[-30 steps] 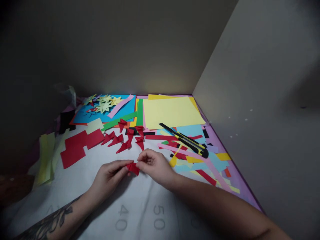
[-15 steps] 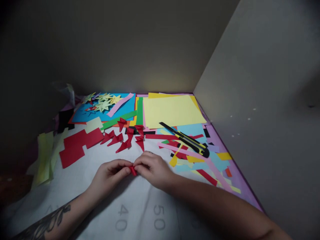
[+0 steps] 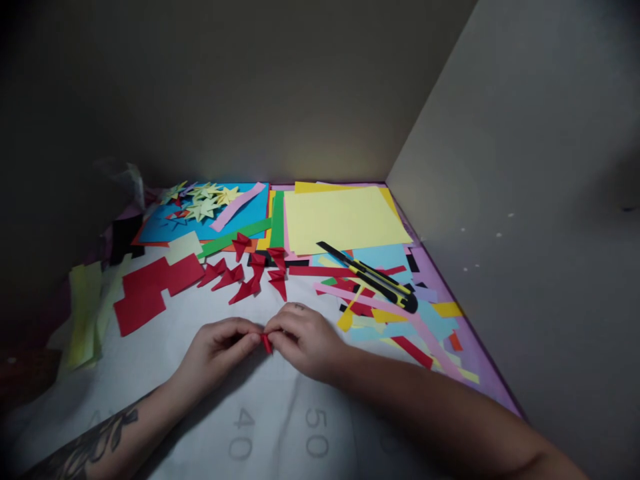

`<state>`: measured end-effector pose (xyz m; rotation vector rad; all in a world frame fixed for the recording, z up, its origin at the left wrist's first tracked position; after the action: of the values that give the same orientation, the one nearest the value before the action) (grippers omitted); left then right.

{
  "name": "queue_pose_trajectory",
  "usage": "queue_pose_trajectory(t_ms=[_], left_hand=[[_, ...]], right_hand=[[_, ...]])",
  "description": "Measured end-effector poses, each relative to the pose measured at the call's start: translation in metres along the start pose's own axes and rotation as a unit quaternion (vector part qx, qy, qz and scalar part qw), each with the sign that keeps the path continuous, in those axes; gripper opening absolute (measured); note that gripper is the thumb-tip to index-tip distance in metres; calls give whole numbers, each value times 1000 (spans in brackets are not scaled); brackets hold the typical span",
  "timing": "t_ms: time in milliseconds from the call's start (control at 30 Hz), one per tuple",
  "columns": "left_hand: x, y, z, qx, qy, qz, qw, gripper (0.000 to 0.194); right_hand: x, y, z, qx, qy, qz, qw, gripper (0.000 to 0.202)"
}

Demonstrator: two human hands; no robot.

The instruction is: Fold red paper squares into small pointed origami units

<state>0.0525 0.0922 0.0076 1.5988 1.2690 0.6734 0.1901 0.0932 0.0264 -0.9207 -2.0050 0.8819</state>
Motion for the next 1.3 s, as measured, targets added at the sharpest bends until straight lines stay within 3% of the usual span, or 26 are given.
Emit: queue_pose_trajectory(t_ms=[167, 833, 1067, 1300], left_hand=[[-2, 7, 1, 22, -10, 33, 999, 17], [-4, 6, 7, 25, -22, 43, 999, 14], [-7, 4, -1, 22, 37, 32, 999, 15], [-11, 10, -4, 48, 68, 78, 993, 14]], right_hand=[[-1, -3, 1, -16, -6, -26, 1000, 15], [-4, -6, 5, -39, -14, -61, 997, 10], [-10, -8, -6, 2, 73, -84, 994, 13], [-9, -10, -3, -25, 87, -98, 991, 15]])
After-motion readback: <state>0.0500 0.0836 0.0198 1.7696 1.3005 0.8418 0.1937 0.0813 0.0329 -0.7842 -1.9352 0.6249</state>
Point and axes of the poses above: each hand's wrist, its own x-axis towards the middle knuckle, its own z-axis out of the palm, y = z × x, the point moved 7 cm from there along x, towards the middle knuckle, and after that the axes turned 1 degree about x, right-handed, at the moved point
